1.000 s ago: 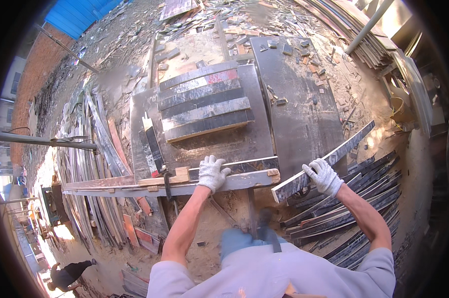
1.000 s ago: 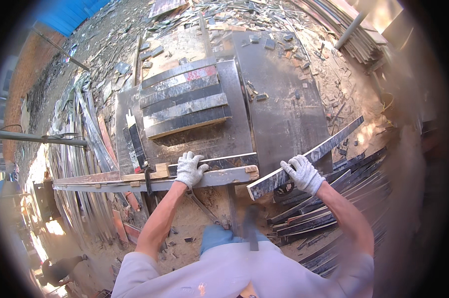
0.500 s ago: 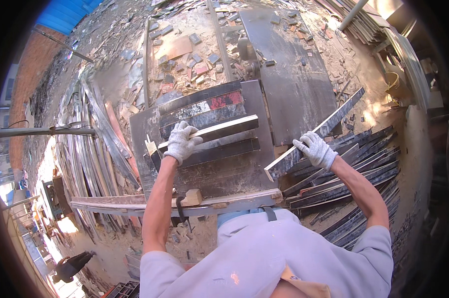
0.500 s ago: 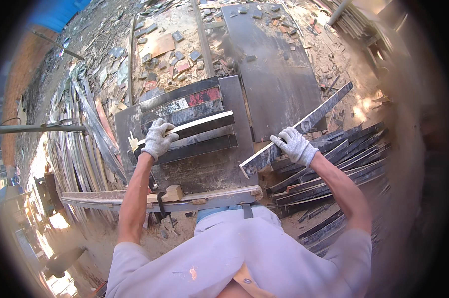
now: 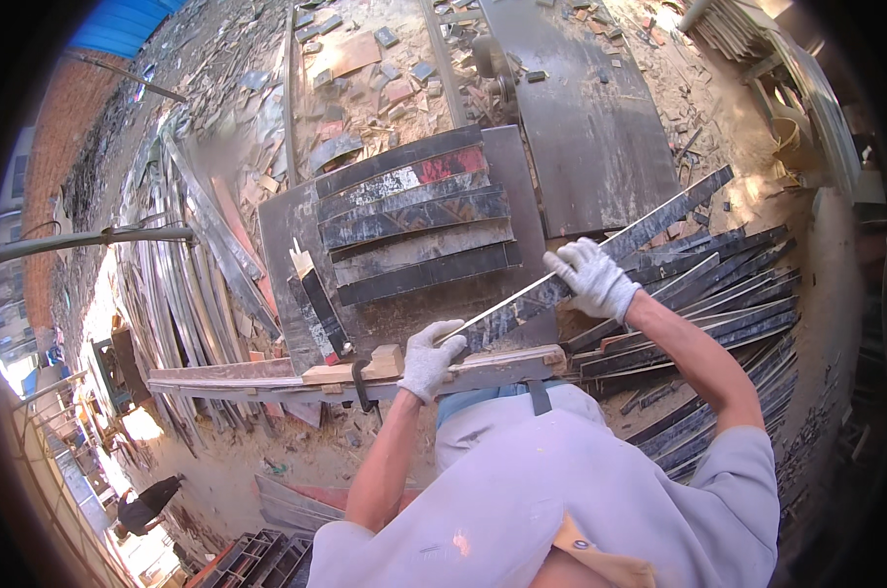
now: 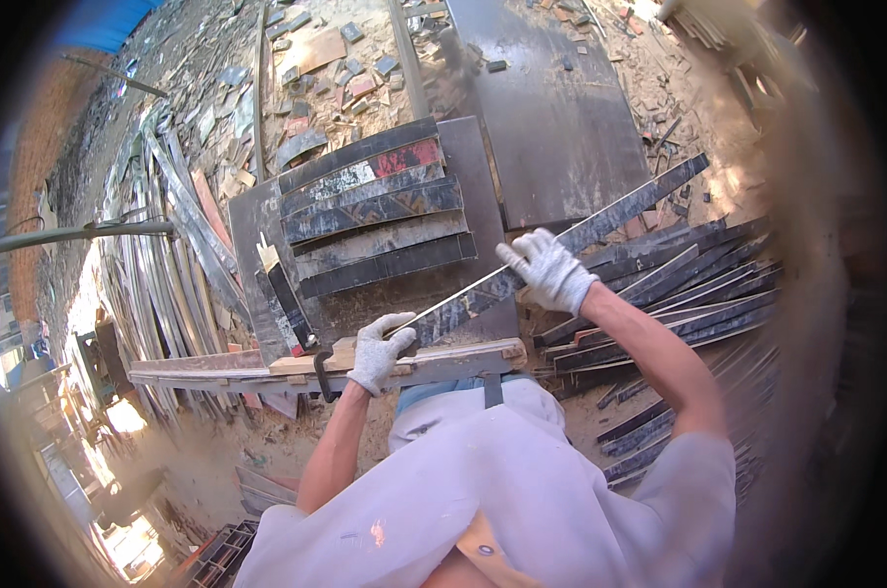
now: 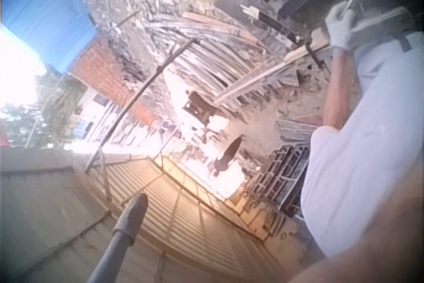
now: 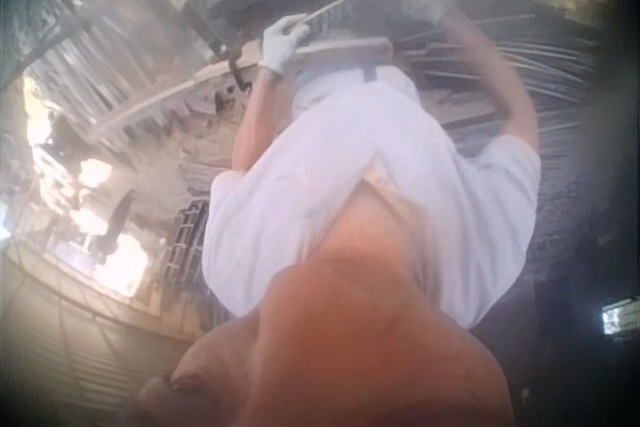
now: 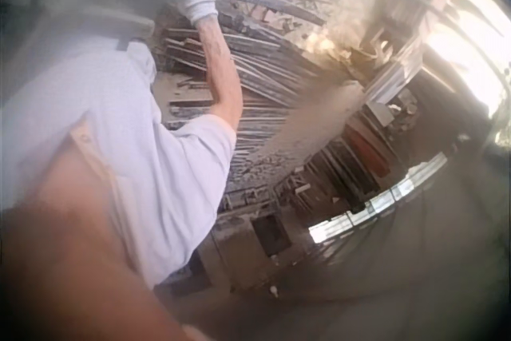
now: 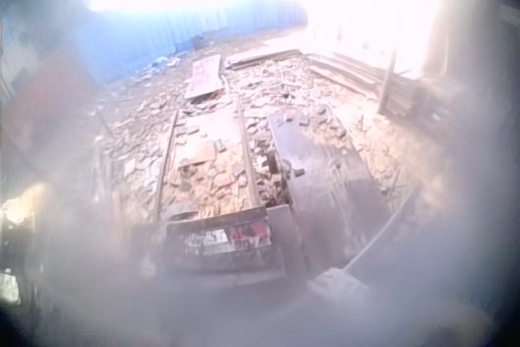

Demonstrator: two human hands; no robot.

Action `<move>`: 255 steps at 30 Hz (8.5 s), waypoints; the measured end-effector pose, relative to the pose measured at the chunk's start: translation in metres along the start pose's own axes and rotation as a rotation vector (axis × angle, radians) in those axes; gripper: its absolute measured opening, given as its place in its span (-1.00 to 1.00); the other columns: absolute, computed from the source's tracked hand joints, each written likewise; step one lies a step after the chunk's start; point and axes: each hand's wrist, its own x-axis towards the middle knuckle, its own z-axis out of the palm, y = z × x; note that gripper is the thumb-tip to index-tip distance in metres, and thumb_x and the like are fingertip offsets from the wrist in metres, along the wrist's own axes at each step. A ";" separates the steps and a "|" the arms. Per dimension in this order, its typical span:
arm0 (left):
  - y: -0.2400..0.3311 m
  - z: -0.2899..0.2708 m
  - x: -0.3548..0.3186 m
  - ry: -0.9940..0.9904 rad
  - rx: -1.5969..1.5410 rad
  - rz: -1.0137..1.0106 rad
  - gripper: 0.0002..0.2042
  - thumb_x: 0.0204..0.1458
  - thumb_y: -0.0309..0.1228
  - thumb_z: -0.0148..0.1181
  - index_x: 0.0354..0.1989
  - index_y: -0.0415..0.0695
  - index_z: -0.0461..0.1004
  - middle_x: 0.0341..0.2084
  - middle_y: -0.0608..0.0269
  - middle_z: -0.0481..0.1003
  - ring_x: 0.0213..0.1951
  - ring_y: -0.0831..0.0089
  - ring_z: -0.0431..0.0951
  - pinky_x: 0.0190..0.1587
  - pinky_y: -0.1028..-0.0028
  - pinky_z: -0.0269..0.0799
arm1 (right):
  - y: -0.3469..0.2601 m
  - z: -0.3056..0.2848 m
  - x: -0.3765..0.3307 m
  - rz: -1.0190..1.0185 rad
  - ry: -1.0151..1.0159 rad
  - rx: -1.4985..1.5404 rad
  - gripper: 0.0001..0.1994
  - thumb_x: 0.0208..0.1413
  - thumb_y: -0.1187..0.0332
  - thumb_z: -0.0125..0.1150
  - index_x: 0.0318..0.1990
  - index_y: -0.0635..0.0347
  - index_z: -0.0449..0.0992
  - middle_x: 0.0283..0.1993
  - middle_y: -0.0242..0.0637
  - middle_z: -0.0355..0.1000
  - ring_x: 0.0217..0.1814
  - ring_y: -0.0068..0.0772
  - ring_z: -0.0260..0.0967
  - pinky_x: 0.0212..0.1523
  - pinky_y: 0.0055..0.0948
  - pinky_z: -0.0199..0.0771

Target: The person sits on the floor and sorts thin wooden strips, picking them up and arranging them into a neat stack. They then move to a workbench and continue organizing the strips into piles.

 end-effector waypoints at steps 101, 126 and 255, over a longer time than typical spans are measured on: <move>0.070 0.008 0.059 0.232 0.953 1.104 -0.53 0.03 -0.16 0.45 0.07 -0.09 0.54 -0.01 0.10 0.54 0.07 0.03 0.50 0.16 0.06 0.41 | -0.068 0.034 -0.103 0.362 0.000 0.065 -0.19 -0.09 0.37 0.43 0.41 0.36 0.31 -0.05 0.00 0.43 -0.05 0.03 0.40 -0.06 -0.05 0.41; -0.103 0.002 0.036 0.054 0.977 0.644 -0.65 0.18 -0.21 0.25 0.07 -0.10 0.52 -0.03 0.00 0.48 0.10 -0.01 0.45 0.20 0.02 0.34 | 0.015 0.065 -0.143 0.299 -0.372 -0.189 -0.64 -0.21 0.35 0.43 -0.19 0.11 0.48 -0.21 -0.17 0.47 -0.07 -0.06 0.44 -0.13 -0.13 0.44; -0.127 0.041 0.040 0.534 1.057 0.891 -0.83 0.15 -0.29 0.24 -0.21 -0.05 0.68 -0.25 0.07 0.58 -0.10 0.04 0.55 -0.01 0.09 0.47 | -0.137 0.147 0.080 0.603 0.067 -0.095 -0.81 0.22 0.29 0.19 -0.16 0.05 0.72 -0.04 -0.18 0.59 0.07 -0.11 0.52 0.00 -0.07 0.57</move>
